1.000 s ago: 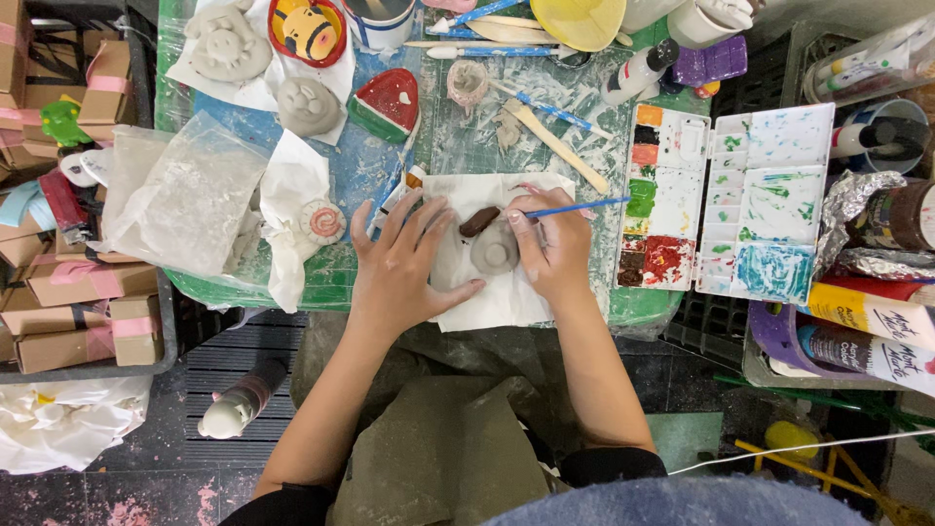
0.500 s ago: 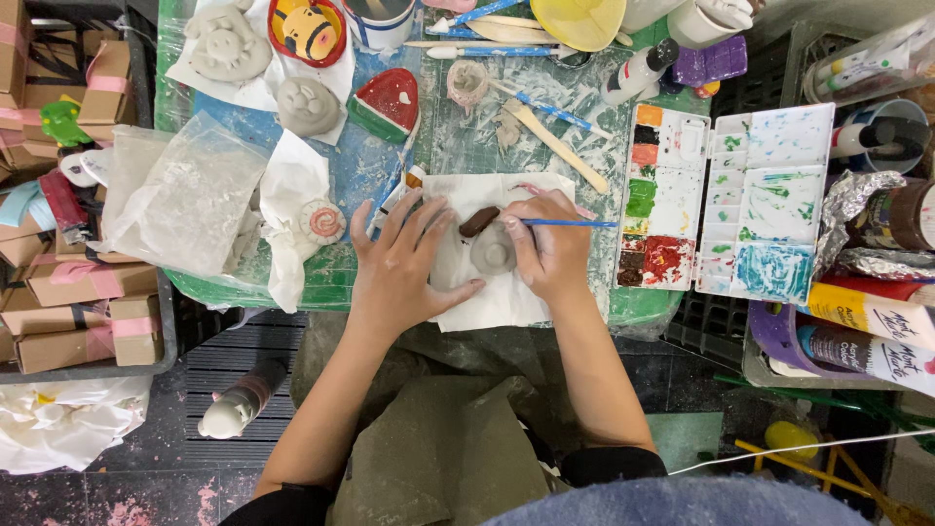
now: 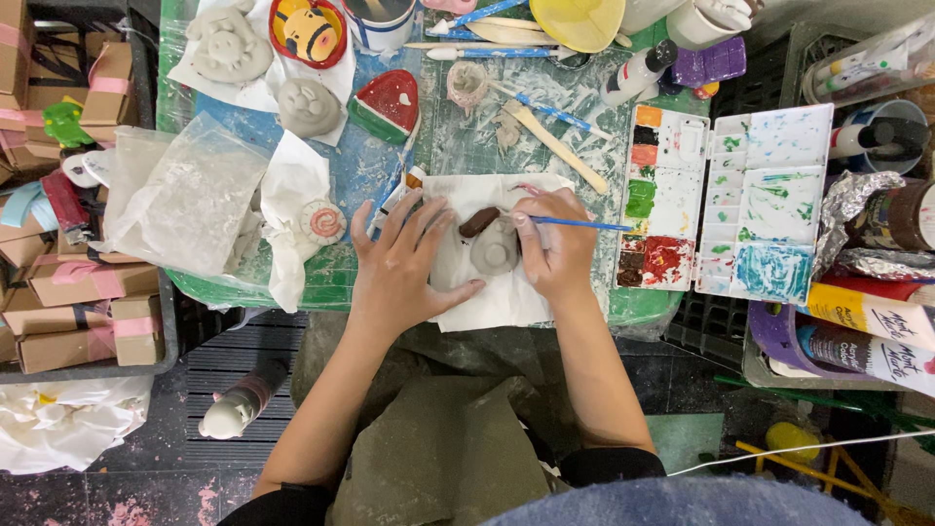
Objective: The person is painting a small clay dog figurine with a brush, applying brown paint to the ears and face while holding the object by hand over a messy workspace.
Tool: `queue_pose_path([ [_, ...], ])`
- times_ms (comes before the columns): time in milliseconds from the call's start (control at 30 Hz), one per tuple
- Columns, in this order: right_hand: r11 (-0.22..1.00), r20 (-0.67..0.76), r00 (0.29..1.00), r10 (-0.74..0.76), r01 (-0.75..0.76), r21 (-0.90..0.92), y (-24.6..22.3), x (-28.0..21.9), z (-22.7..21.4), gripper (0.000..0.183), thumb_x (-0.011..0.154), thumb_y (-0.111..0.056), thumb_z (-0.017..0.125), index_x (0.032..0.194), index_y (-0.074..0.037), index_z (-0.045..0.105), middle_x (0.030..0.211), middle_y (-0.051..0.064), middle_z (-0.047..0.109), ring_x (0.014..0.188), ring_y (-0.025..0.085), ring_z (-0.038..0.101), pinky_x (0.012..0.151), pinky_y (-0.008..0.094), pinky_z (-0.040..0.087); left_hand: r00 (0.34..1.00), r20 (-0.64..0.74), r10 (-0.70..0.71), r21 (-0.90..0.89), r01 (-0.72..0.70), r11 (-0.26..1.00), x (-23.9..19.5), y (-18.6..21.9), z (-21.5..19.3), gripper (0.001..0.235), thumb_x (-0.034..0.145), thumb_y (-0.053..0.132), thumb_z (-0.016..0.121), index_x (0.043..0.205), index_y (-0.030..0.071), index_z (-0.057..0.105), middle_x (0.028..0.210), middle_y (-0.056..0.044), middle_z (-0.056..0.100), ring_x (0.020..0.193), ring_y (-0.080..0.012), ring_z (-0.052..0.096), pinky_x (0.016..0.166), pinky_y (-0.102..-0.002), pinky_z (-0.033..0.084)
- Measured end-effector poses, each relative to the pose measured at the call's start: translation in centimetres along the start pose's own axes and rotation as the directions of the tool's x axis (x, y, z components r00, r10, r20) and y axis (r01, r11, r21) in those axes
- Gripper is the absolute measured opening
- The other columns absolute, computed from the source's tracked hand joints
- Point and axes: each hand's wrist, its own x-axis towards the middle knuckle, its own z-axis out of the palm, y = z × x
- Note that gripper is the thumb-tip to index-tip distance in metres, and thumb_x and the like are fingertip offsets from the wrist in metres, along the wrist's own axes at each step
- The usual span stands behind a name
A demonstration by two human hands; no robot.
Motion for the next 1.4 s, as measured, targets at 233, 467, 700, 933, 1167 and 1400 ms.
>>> queue_pose_path([
  [233,0.993,0.079,0.993,-0.088,0.082,0.084,-0.21,-0.06,0.14,0.002,0.092,-0.007,0.071,0.092,-0.006,0.069,0.087,0.009,0.070,0.084,0.031,0.066,0.083,0.041,0.052,1.000,-0.013,-0.002,-0.006,0.002,1.000,0.02,0.05,-0.01,0.078,0.075,0.065,0.083,0.125,0.008,0.067,0.139,-0.005,0.060,0.140,-0.0253,0.048,0.119,-0.058,0.015],
  [467,0.995,0.011,0.997,-0.073,0.072,0.075,0.00,-0.02,-0.04,0.004,0.096,-0.004,0.066,0.094,-0.006,0.069,0.087,0.007,0.072,0.084,0.027,0.066,0.092,0.043,0.056,1.000,-0.004,0.002,-0.008,-0.002,1.000,0.03,0.03,-0.15,0.077,0.075,0.064,0.084,0.124,0.007,0.068,0.137,-0.005,0.060,0.139,-0.0259,0.048,0.118,-0.058,0.015],
  [700,0.994,0.089,0.991,-0.100,0.097,0.042,-0.63,0.04,0.25,0.003,0.091,-0.007,0.071,0.094,-0.005,0.070,0.089,0.010,0.072,0.085,0.029,0.067,0.077,0.040,0.053,1.000,-0.011,0.006,0.003,-0.006,1.000,0.03,-0.04,-0.05,0.077,0.075,0.065,0.083,0.123,0.007,0.068,0.138,-0.006,0.061,0.140,-0.0258,0.048,0.119,-0.058,0.015],
  [933,0.996,-0.023,0.995,-0.094,0.094,0.008,-0.17,0.04,-0.25,0.004,0.094,-0.004,0.068,0.095,-0.007,0.070,0.092,0.008,0.073,0.090,0.029,0.066,0.091,0.041,0.057,1.000,0.002,0.005,0.003,-0.005,1.000,0.00,-0.02,-0.07,0.078,0.075,0.065,0.083,0.123,0.006,0.069,0.136,-0.006,0.061,0.139,-0.0262,0.048,0.118,-0.058,0.015],
  [1167,0.995,0.066,0.994,-0.088,0.085,0.054,-0.17,-0.12,-0.08,0.001,0.090,-0.005,0.071,0.090,-0.005,0.070,0.089,0.010,0.072,0.084,0.030,0.067,0.080,0.039,0.053,1.000,-0.004,0.000,0.009,0.000,1.000,-0.05,0.01,0.04,0.077,0.076,0.066,0.083,0.124,0.007,0.068,0.139,-0.005,0.060,0.140,-0.0253,0.048,0.119,-0.058,0.014],
  [1400,0.992,0.031,0.995,-0.093,0.090,0.086,0.02,-0.17,-0.27,0.002,0.091,-0.006,0.070,0.090,-0.006,0.071,0.089,0.008,0.072,0.085,0.030,0.067,0.081,0.039,0.054,1.000,-0.009,0.001,-0.006,-0.001,1.000,-0.05,0.05,-0.02,0.078,0.075,0.065,0.084,0.124,0.007,0.069,0.138,-0.006,0.061,0.141,-0.0261,0.047,0.119,-0.059,0.015],
])
